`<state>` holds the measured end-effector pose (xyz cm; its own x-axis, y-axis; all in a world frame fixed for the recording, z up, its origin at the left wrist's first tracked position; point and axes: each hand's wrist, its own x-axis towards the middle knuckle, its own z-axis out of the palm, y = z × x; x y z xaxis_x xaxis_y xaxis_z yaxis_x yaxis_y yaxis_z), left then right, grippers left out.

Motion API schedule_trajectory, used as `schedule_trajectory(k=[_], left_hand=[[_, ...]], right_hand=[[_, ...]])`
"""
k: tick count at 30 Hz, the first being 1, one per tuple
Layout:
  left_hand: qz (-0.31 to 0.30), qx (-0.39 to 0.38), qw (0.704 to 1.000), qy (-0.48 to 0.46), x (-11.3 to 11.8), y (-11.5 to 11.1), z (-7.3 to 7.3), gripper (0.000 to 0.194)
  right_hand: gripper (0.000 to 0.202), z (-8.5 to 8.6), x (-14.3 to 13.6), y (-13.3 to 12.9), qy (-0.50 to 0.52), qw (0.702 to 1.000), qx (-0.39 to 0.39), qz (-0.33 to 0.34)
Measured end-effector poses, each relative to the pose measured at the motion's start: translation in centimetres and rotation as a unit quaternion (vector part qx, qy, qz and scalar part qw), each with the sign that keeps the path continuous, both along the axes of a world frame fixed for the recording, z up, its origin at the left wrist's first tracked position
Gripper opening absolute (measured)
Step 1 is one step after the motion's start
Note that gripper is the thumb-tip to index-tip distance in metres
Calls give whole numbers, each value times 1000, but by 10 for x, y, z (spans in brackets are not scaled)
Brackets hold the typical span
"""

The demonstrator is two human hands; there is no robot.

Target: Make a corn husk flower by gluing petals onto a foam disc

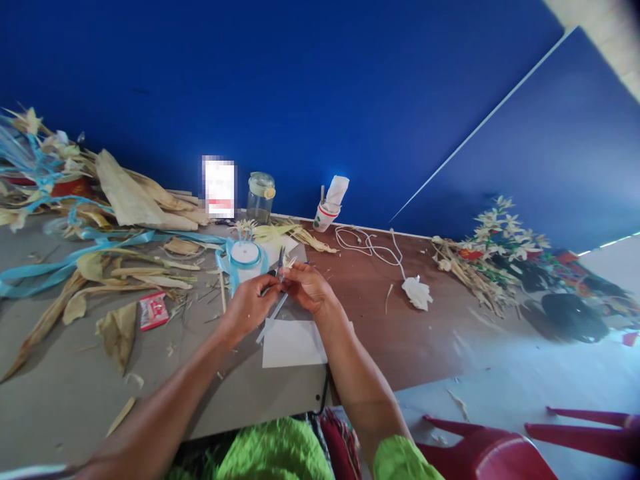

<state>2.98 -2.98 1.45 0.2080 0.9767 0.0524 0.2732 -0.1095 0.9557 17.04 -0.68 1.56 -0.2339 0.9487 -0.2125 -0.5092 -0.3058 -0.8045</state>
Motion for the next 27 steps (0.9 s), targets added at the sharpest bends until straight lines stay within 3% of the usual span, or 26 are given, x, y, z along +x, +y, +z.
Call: schedule_trajectory(k=[4, 6, 11, 18, 27], left_hand=[[6, 69, 993, 96, -1, -1, -3, 22], [10, 73, 993, 94, -2, -1, -3, 22], [3, -25, 998, -58, -3, 2, 3, 22], [-62, -116, 981, -142, -1, -3, 14, 19], [-16, 41, 997, 67, -2, 2, -4, 21]], right_hand=[[26, -3, 0, 0, -3, 999, -36, -6], [26, -3, 1, 0, -2, 999, -39, 10], [31, 2, 6, -2, 20, 997, -3, 78], [19, 2, -1, -2, 35, 997, 14, 69], [29, -1, -7, -1, -49, 998, 18, -46]])
